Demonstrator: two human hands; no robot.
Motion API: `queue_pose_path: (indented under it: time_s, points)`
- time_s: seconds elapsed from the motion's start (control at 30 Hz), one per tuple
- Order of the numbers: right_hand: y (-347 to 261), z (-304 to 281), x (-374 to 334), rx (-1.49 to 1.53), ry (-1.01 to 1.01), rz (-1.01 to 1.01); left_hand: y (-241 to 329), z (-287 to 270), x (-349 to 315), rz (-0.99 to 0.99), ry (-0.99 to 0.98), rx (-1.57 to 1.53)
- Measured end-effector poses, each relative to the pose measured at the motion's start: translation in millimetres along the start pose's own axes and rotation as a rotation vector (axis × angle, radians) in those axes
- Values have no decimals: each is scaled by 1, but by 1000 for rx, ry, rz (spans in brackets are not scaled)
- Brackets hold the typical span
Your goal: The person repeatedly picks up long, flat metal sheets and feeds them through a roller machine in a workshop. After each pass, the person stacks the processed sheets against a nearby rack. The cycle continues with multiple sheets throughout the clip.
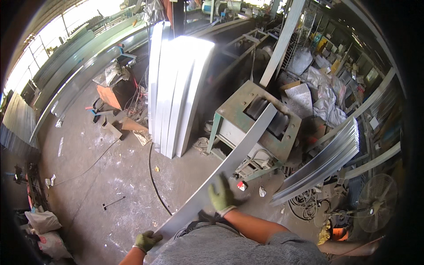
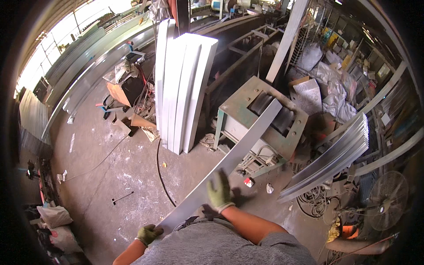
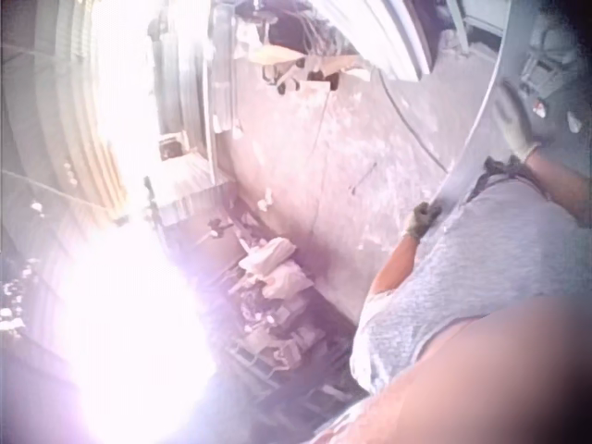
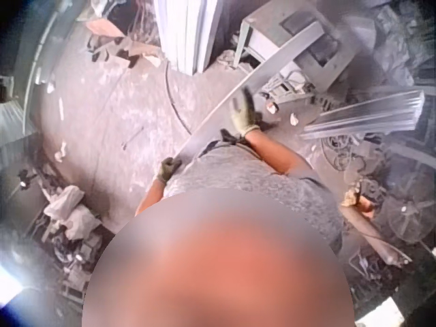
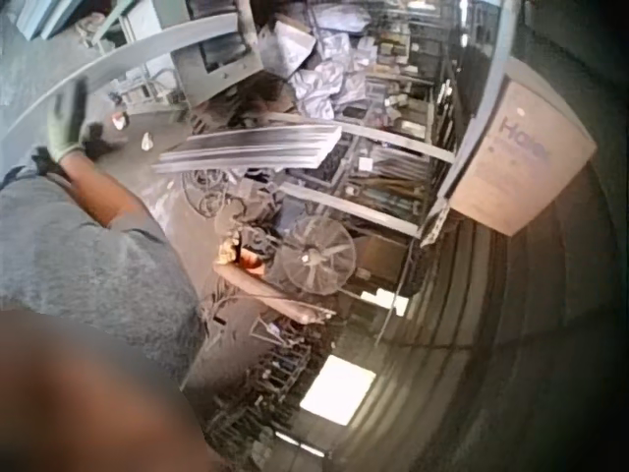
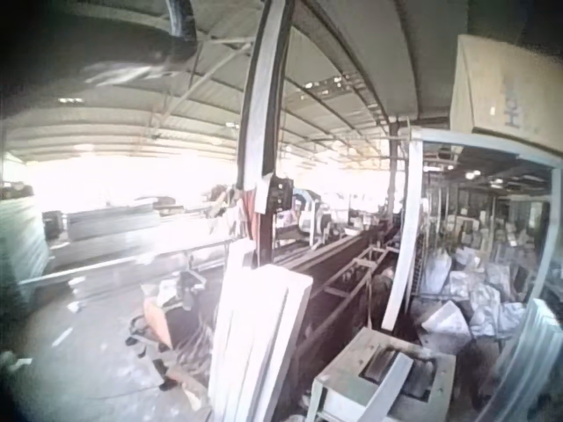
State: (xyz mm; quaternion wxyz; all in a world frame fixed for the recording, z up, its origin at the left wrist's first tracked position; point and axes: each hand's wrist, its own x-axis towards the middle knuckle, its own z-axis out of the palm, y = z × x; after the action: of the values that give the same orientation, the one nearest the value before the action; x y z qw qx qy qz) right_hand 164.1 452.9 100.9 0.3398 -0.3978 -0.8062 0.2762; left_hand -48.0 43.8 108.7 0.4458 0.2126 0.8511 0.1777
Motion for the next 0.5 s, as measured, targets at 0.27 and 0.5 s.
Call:
queue_pose_path:
  time_s: [0.27,0.5]
  points:
    - [10,-77,80,1121,-194,722,84,-43,27,815,743,307]
    - [-5,-91,115,1356,-135,551,115,-44,80,879,1064,360]
